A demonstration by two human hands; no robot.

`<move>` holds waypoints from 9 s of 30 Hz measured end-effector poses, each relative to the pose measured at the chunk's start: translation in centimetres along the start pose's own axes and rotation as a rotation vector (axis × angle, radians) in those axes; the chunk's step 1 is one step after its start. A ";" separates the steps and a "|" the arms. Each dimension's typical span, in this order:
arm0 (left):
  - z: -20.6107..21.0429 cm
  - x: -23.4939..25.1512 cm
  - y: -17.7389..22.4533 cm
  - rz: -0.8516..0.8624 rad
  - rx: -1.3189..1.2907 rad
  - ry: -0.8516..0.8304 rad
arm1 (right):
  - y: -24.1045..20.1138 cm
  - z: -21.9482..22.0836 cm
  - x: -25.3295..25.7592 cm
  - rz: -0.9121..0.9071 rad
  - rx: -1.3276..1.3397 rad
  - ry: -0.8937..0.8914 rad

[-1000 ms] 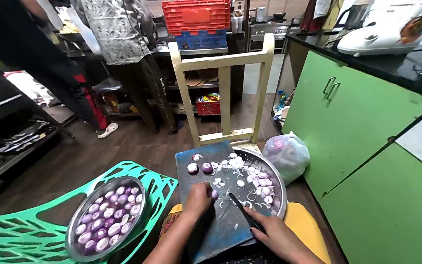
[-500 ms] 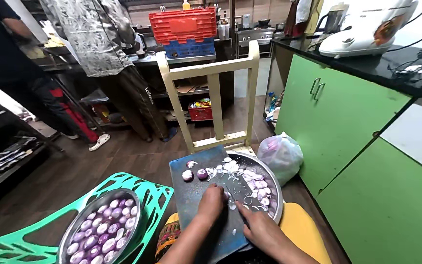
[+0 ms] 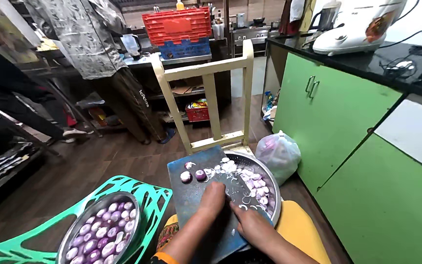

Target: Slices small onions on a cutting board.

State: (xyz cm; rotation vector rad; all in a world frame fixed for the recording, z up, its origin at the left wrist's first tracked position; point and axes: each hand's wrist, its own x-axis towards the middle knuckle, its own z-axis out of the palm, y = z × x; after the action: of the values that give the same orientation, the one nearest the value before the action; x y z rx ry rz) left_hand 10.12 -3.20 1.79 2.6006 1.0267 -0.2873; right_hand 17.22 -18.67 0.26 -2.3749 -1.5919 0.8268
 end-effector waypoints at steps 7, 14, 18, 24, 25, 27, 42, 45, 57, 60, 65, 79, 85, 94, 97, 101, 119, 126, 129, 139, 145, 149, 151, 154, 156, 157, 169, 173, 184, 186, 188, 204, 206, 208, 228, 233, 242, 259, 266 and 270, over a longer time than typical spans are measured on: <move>0.1 -0.2 0.3 -0.052 0.005 -0.010 | 0.1 -0.2 -2.2 -0.037 0.024 0.012; 0.1 -0.5 0.6 -0.057 0.027 -0.005 | 0.7 0.2 -2.6 -0.013 -0.030 -0.036; 0.4 -0.3 0.5 -0.057 0.021 0.006 | -0.4 -0.3 -1.9 -0.044 0.027 0.017; 0.0 -0.7 0.8 -0.092 0.010 0.003 | 0.5 0.3 -2.3 -0.027 -0.036 -0.027; 0.0 -0.7 0.8 -0.098 0.005 0.003 | 0.5 -0.2 -3.0 -0.028 -0.038 -0.048; 0.0 -0.6 0.7 -0.109 -0.005 0.006 | 0.0 -1.0 -3.2 -0.044 -0.006 -0.037; 0.5 -0.8 0.0 -0.064 -0.058 0.042 | -0.5 0.5 -0.2 -0.014 -0.028 0.004; 0.4 -0.9 -0.4 -0.064 -0.063 0.037 | 0.3 0.4 -2.2 -0.026 -0.035 -0.028; 0.5 -0.8 -0.6 -0.087 -0.090 0.046 | 0.5 -0.4 -2.8 -0.047 -0.030 -0.055; 0.5 -1.0 -0.5 -0.087 -0.110 0.046 | -0.5 -0.8 -1.8 -0.080 0.005 -0.013; 0.3 -1.1 -0.3 -0.093 -0.100 0.043 | 0.0 0.3 -0.5 -0.037 -0.052 -0.033; 0.9 -1.1 -0.8 -0.122 -0.121 0.072 | 0.3 -0.9 -2.7 -0.066 -0.025 -0.057; 1.5 -1.4 -0.7 -0.107 -0.127 0.077 | -0.3 0.7 -0.6 -0.052 -0.027 -0.022; 2.4 -1.5 -0.8 -0.108 -0.151 0.114 | -0.5 0.3 -0.4 -0.071 -0.002 -0.020; 2.1 -1.6 -1.2 -0.103 -0.145 0.126 | 0.1 0.5 -1.3 -0.064 -0.024 -0.045; 2.2 -1.4 -1.5 -0.132 -0.147 0.098 | -0.1 -1.0 -2.7 -0.087 -0.009 -0.046; 2.6 -1.8 -1.9 -0.125 -0.175 0.142 | -0.2 0.5 -1.8 -0.064 -0.046 -0.056; 2.9 -1.6 -2.0 -0.128 -0.175 0.148 | -1.1 0.4 -0.3 -0.066 -0.021 -0.045; 2.3 -1.8 -2.1 -0.158 -0.178 0.120 | -0.4 0.6 -1.5 -0.069 -0.055 -0.068; 2.5 -2.0 -2.0 -0.164 -0.186 0.122 | -0.4 0.9 -1.3 -0.087 -0.055 -0.054; 3.0 -2.0 -2.2 -0.143 -0.184 0.135 | -1.1 0.1 -1.7 -0.093 -0.010 -0.049; 2.6 -2.1 -2.1 -0.152 -0.173 0.123 | -0.6 1.0 -1.2 -0.083 -0.036 -0.058; 2.7 -2.2 -2.2 -0.147 -0.181 0.117 | 0.0 0.7 -2.7 -0.083 -0.044 -0.070; 3.3 -2.0 -2.4 -0.135 -0.175 0.139 | -0.5 -0.2 -2.9 -0.087 -0.014 -0.069; 3.6 -2.0 -2.1 -0.134 -0.175 0.143 | -0.8 0.5 -1.5 -0.077 -0.009 -0.063; 3.6 -2.0 -2.0 -0.139 -0.174 0.143 | -0.7 1.0 -1.1 -0.071 -0.017 -0.060; 2.8 -1.5 -2.4 -0.143 -0.162 0.118 | -0.3 0.7 -1.4 -0.074 -0.031 -0.078; 2.9 -1.3 -2.7 -0.144 -0.172 0.120 | 0.1 -0.3 -3.4 -0.085 -0.019 -0.090; 2.3 -1.3 -3.3 -0.153 -0.220 0.089 | 1.5 0.3 -4.7 -0.117 0.039 -0.119; 1.0 -0.7 -4.3 -0.142 -0.227 0.151 | 1.3 0.3 -4.8 -0.167 0.068 -0.123; -0.9 0.6 -5.3 -0.150 -0.214 0.279 | 1.1 0.9 -3.3 -0.202 0.086 -0.111; -0.3 -0.1 -2.9 0.034 -0.200 0.025 | 2.4 -0.1 -1.1 0.024 0.018 0.063; -0.1 -0.8 -2.0 -0.009 -0.158 0.026 | 1.6 -0.2 -1.3 -0.022 0.008 0.077; -0.4 -1.0 -1.4 -0.037 -0.121 0.006 | 0.6 -0.2 -1.0 -0.048 -0.002 0.080; -0.4 -0.6 -0.8 -0.076 -0.058 -0.031 | -0.1 0.0 -2.8 -0.033 -0.041 0.028; 0.0 -0.8 -0.2 -0.076 -0.054 -0.026 | -0.7 0.5 0.1 0.012 -0.054 0.016; 0.4 -1.3 -0.5 -0.069 -0.077 0.006 | -1.1 0.5 -0.7 0.010 -0.035 0.002; 0.2 -1.1 -1.1 -0.092 -0.098 0.031 | -0.5 0.0 -3.0 -0.029 -0.042 0.007; 0.5 -0.9 -1.3 -0.073 -0.094 0.038 | -0.6 0.9 -0.5 -0.002 -0.061 0.022; 0.4 -1.3 -1.5 -0.102 -0.137 0.039 | -0.9 -0.4 -3.0 -0.037 -0.037 0.003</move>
State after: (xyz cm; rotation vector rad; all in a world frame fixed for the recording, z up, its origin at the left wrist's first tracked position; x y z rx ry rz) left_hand 8.11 -3.13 1.44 2.4447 1.1531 -0.1841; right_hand 15.83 -20.94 2.02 -2.3625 -1.6584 0.7934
